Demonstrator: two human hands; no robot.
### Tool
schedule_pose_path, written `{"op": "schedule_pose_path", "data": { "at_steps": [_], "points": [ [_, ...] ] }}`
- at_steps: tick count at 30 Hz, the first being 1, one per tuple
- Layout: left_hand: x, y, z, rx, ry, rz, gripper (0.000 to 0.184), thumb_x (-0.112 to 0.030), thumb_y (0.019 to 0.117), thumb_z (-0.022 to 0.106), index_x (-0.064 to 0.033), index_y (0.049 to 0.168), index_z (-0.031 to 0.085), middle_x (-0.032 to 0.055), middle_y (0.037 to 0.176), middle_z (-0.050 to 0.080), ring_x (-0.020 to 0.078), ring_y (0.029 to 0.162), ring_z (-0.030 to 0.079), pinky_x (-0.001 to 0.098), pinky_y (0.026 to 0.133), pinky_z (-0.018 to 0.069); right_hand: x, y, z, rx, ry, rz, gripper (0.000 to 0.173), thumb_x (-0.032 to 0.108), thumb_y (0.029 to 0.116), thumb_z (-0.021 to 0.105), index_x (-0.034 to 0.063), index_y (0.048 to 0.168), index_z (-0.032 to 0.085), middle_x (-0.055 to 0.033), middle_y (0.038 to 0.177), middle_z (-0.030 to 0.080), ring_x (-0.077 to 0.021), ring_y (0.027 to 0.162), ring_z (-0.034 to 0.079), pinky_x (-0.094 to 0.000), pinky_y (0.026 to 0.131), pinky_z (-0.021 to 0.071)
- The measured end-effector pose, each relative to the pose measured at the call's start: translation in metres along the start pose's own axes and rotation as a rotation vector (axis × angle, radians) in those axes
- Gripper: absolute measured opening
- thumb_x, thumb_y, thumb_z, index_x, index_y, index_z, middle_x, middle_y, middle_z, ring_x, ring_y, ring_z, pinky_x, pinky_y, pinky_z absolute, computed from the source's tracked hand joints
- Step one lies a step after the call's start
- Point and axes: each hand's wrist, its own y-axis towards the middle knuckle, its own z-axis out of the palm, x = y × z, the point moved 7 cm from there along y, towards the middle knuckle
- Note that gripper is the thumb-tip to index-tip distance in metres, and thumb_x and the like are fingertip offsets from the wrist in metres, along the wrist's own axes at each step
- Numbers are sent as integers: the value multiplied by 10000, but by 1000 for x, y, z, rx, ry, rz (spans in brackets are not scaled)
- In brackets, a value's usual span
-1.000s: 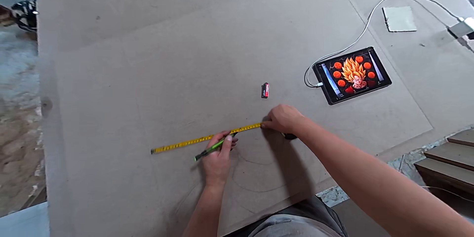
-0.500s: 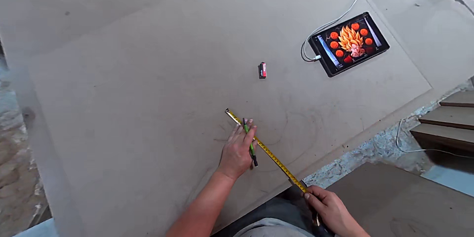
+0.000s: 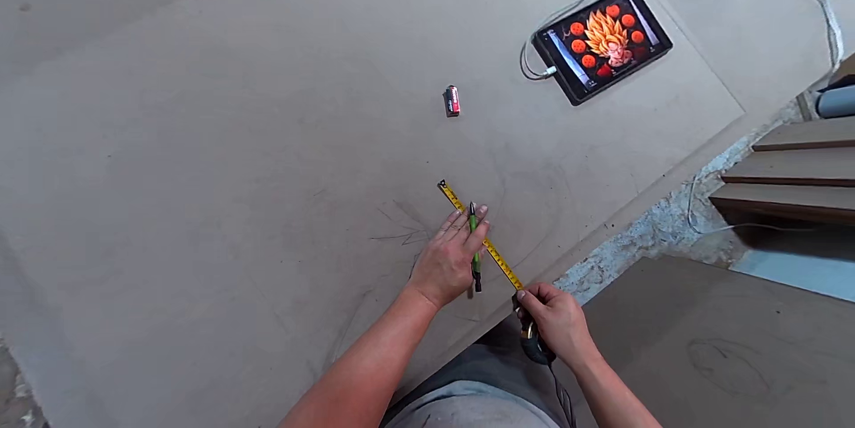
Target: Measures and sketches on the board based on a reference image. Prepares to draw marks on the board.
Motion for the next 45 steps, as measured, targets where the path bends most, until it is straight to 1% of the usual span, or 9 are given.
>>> {"op": "schedule_pose_path", "data": {
  "at_steps": [4, 15, 21, 26, 32, 36, 41, 43, 45],
  "points": [
    [-1, 1, -2, -19, -31, -10, 442, -260, 1063, 462, -65, 1441, 581, 70, 1601, 454, 220, 1520, 357, 438, 1276, 274, -2, 0, -1, 22, 26, -1, 228, 346, 1012, 636, 177, 913, 752, 56, 778, 748, -98, 701, 714, -334, 690, 612],
    [-3, 1, -3, -33, -2, -10, 449, -275, 1071, 446, -37, 1428, 578, 84, 1586, 472, 213, 1526, 345, 428, 1282, 260, -9, -3, -2, 106, 120, -26, 182, 298, 1007, 628, 163, 1039, 745, 36, 857, 767, -113, 760, 733, -321, 731, 624],
    [3, 3, -4, -56, 19, -59, 501, -328, 1067, 480, -34, 1469, 536, 91, 1619, 422, 226, 1535, 326, 448, 1282, 254, -3, -2, -3, 50, 72, 21, 184, 293, 1017, 641, 179, 934, 759, 67, 822, 771, -80, 728, 727, -307, 699, 616],
    [3, 4, -4, -53, 8, -74, 492, -324, 1065, 484, -67, 1482, 533, 58, 1637, 399, 236, 1554, 281, 459, 1283, 247, 4, -3, 2, 29, 83, 75, 196, 266, 1021, 634, 159, 898, 741, 54, 813, 776, -96, 722, 737, -326, 697, 624],
    [3, 4, -6, -44, 11, -94, 491, -334, 1066, 493, -99, 1497, 527, 32, 1647, 383, 227, 1551, 288, 452, 1280, 253, 6, -6, 2, 8, -4, 54, 190, 284, 1033, 603, 179, 934, 727, 76, 818, 767, -79, 713, 723, -332, 688, 612],
    [5, 2, -7, -58, -30, -92, 443, -244, 1077, 457, -109, 1490, 540, 20, 1640, 396, 230, 1549, 292, 451, 1274, 275, 6, -6, 2, 17, -12, 47, 192, 282, 1036, 599, 181, 931, 724, 78, 818, 768, -76, 714, 724, -327, 684, 613],
    [7, 1, -5, -57, -82, -96, 425, -216, 1085, 448, -121, 1486, 550, 8, 1644, 392, 204, 1555, 276, 444, 1284, 255, 2, -2, 1, 40, 18, 22, 200, 279, 1032, 606, 172, 916, 729, 61, 819, 770, -97, 721, 726, -337, 686, 611],
    [11, -2, -15, -116, -242, -155, 425, -225, 1087, 438, -137, 1490, 539, -17, 1637, 401, 187, 1548, 290, 433, 1267, 293, 0, -2, 0, 39, 24, 16, 192, 284, 1025, 615, 168, 931, 736, 58, 821, 770, -100, 732, 729, -340, 701, 616],
    [22, -8, -42, -247, -487, -283, 443, -264, 1100, 421, -126, 1513, 501, -2, 1587, 474, 167, 1479, 422, 427, 1217, 405, 1, -1, 0, 35, 22, 3, 188, 289, 1023, 616, 170, 948, 742, 66, 825, 771, -93, 738, 729, -332, 713, 613]
  ]
}}
